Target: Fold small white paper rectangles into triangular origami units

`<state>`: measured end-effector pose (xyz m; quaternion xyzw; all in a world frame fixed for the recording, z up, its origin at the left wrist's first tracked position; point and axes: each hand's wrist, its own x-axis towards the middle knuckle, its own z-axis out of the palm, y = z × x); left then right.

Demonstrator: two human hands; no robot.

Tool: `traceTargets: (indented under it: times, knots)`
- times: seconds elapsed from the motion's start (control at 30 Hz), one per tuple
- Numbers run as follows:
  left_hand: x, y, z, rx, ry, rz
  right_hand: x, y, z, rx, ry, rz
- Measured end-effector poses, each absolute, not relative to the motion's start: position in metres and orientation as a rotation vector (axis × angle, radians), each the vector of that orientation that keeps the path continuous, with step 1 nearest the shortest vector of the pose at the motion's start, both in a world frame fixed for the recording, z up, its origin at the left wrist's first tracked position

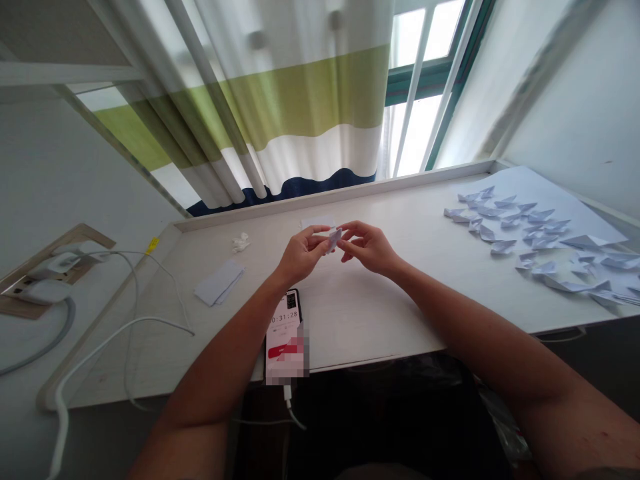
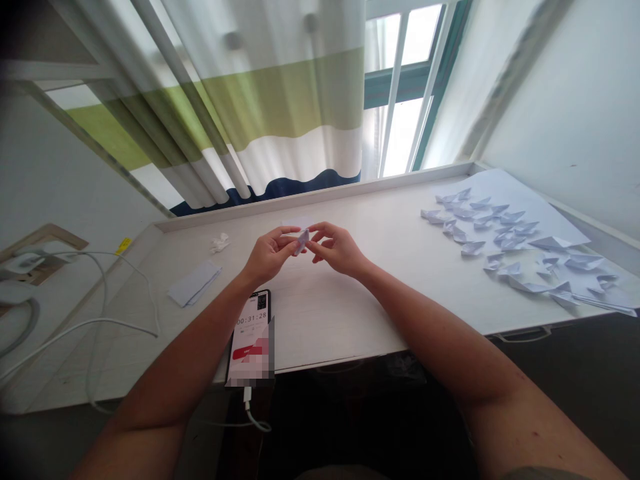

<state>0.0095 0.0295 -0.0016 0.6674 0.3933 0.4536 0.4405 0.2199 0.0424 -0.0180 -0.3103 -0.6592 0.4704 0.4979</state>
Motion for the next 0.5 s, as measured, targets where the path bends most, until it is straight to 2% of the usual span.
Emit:
traceTargets:
  times: [0.27, 0.5]
  knots:
    - [0.022, 0.017, -0.003, 1.979, 1.214, 1.104, 0.213, 0.037, -0.025, -0.877, -1.836, 0.729]
    - [0.020, 0.015, -0.006, 2.268, 1.343, 1.051, 0.206, 0.038, -0.024, -1.154, -1.963, 0.481]
